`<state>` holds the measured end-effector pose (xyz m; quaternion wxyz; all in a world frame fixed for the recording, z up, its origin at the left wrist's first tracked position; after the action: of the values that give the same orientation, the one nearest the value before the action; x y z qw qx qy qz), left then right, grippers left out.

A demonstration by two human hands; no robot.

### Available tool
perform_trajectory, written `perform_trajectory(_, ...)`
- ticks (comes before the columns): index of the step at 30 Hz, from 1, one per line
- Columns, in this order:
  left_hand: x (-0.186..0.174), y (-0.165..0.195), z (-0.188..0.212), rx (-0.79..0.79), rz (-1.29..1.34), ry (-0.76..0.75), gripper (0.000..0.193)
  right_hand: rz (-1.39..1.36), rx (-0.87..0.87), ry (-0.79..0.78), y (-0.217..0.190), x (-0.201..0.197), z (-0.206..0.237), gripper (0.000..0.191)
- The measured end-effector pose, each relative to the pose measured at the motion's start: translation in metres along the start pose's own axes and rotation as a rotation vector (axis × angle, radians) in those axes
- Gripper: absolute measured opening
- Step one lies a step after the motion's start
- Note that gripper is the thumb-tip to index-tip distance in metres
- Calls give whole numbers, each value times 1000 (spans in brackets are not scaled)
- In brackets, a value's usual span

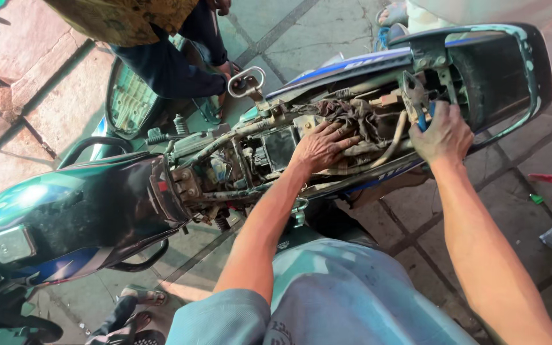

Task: The person wipes the exposed engine and frame area of a motorcycle using a rag. They hold the handlebar with one hand while cleaning with the other, occasionally using pliers to adjust or move components within the engine bay.

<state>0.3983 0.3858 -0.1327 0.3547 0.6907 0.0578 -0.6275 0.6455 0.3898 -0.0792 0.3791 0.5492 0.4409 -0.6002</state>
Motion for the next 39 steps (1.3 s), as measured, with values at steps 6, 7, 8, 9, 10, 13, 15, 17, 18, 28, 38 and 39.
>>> perform_trajectory(6,7,18,17,-104,7,82,46,-25,-43,53,-4,-3,5,52)
perform_trajectory(7,6,11,14,-38,30,65,47,-45,-60,86,-6,-6,5,52)
perform_trajectory(8,5,6,10,31,61,47,49,-49,-50,71,-6,-7,5,52)
perform_trajectory(9,-1,-2,5,-42,77,142,50,-46,-36,51,-6,-7,4,52)
perform_trajectory(10,-9,-7,1,-113,91,236,50,-44,-21,34,-5,-7,4,52)
perform_trajectory(13,-4,-5,-4,-263,79,318,48,-8,3,32,-6,-9,3,52)
perform_trajectory(15,-3,4,-4,-201,8,309,43,-33,16,16,-6,-9,3,54)
perform_trajectory(17,-7,12,-4,43,-138,311,36,-60,24,-5,-6,-8,3,53)
perform_trajectory(18,-5,2,-3,10,-91,236,40,-51,35,-31,-5,-7,2,52)
perform_trajectory(28,-16,10,-5,148,-115,293,41,-48,13,-34,-5,-7,3,55)
perform_trajectory(38,-31,8,-2,134,91,517,20,-36,-8,28,-11,-10,7,52)
perform_trajectory(39,-30,3,-2,76,108,469,23,-38,-13,39,-11,-11,7,52)
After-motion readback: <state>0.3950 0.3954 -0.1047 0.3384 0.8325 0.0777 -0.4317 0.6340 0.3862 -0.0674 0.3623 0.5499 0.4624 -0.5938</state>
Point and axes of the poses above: each hand's wrist, its own z-axis away from the middle knuckle, its own x-axis out of the palm, y = z × x, the point moved 6 cm from there along -z, towards the middle knuckle, and after that the axes turned 9 degrees about x, right-handed, at the moved point
